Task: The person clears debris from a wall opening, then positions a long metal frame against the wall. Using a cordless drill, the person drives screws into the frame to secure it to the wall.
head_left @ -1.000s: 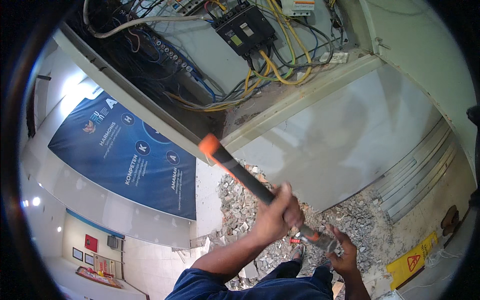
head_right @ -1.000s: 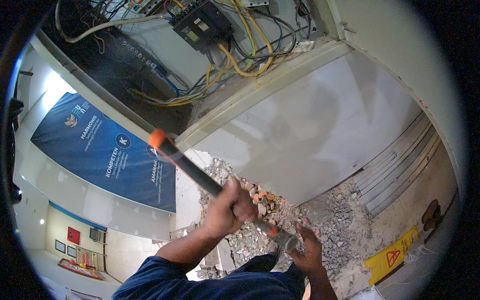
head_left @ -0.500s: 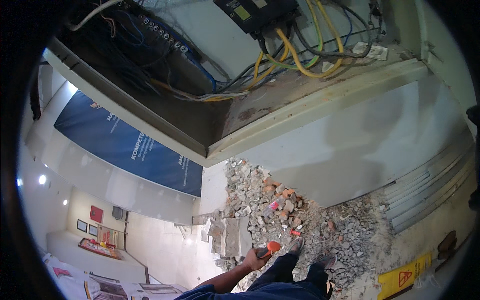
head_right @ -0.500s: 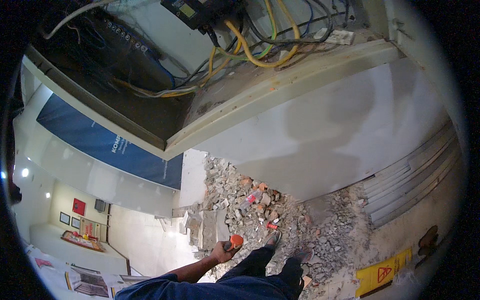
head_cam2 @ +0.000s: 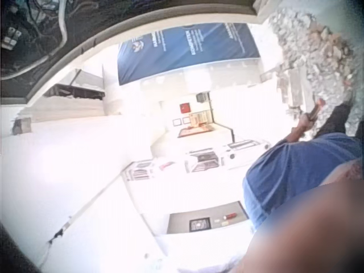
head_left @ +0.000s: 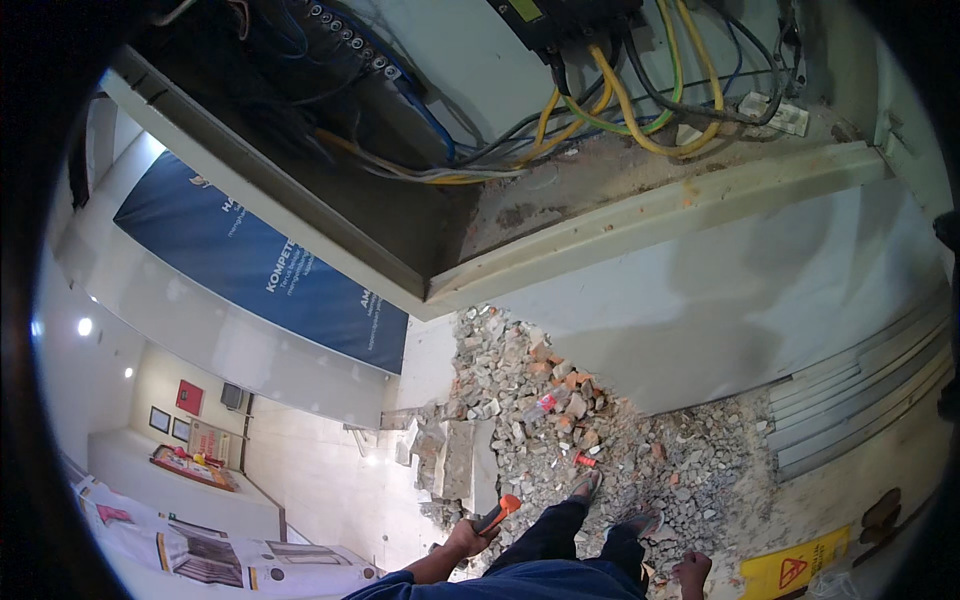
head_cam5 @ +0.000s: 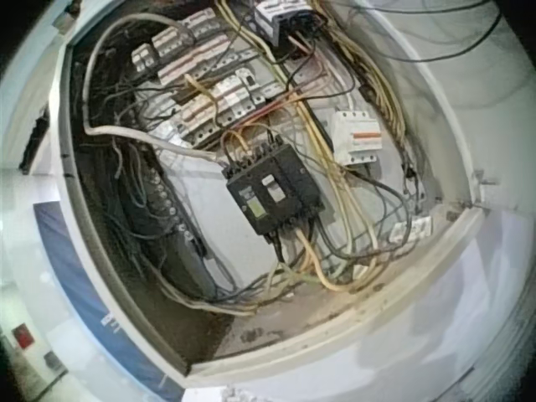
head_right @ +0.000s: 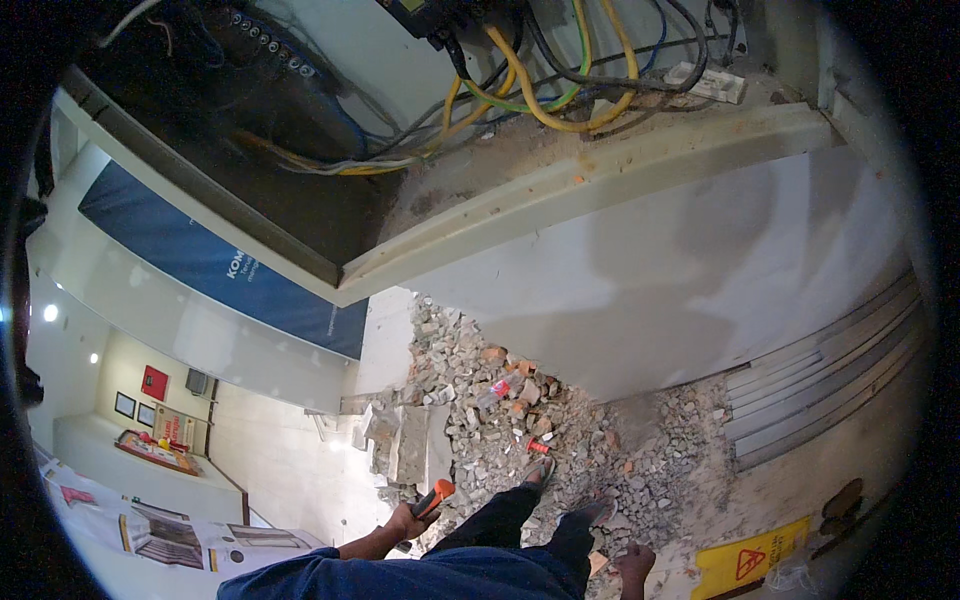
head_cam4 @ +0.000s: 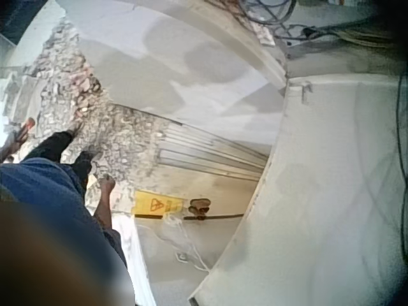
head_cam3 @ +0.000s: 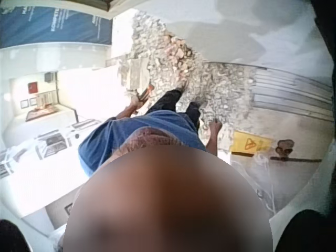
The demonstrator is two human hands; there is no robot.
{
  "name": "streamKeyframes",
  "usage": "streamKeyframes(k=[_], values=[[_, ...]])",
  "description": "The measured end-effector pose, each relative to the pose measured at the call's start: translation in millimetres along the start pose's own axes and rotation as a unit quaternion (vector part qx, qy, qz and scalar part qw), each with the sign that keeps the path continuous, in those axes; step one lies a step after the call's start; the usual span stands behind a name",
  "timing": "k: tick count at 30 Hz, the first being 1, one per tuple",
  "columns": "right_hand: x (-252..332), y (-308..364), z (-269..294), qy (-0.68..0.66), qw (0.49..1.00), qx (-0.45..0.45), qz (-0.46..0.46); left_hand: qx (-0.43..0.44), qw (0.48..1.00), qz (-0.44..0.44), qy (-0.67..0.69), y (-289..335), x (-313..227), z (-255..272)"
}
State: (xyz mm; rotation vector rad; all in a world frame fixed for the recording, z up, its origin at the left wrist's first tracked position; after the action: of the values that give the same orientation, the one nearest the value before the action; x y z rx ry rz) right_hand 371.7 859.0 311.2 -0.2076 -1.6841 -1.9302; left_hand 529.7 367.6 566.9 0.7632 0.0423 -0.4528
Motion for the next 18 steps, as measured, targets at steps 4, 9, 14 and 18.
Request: streamKeyframes(k=[4,9,14,18], values=[[-16.8,-11.0,6.8,0.035,0.998,-0.029,0.05,-0.011,1.0,0.004,-0.028,-4.5,-7.8,-10.2],[-140.3,-50.1,39.0,0.52,0.803,-0.051,0.286,0.0,0.997,-0.049,-0.059,-13.1,-25.1,-14.8],[-187.9,-44.6,64.1,0.628,0.695,-0.072,0.343,0.035,0.998,-0.053,-0.003,-19.5,-31.5,-13.1],[-156.1,-23.8,55.5,0.162,0.982,-0.033,0.086,0.023,0.997,-0.072,0.02,-15.4,-38.5,-9.6]])
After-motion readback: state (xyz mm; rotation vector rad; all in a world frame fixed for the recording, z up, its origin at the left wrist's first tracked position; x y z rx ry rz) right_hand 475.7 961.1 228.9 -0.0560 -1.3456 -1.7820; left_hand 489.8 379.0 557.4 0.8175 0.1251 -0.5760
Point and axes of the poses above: each hand's wrist, its own y-axis away from the middle knuckle, its own z-axis out of the back of the hand, x = y × z, the point moved 1 cm from there along -y, towards the middle knuckle
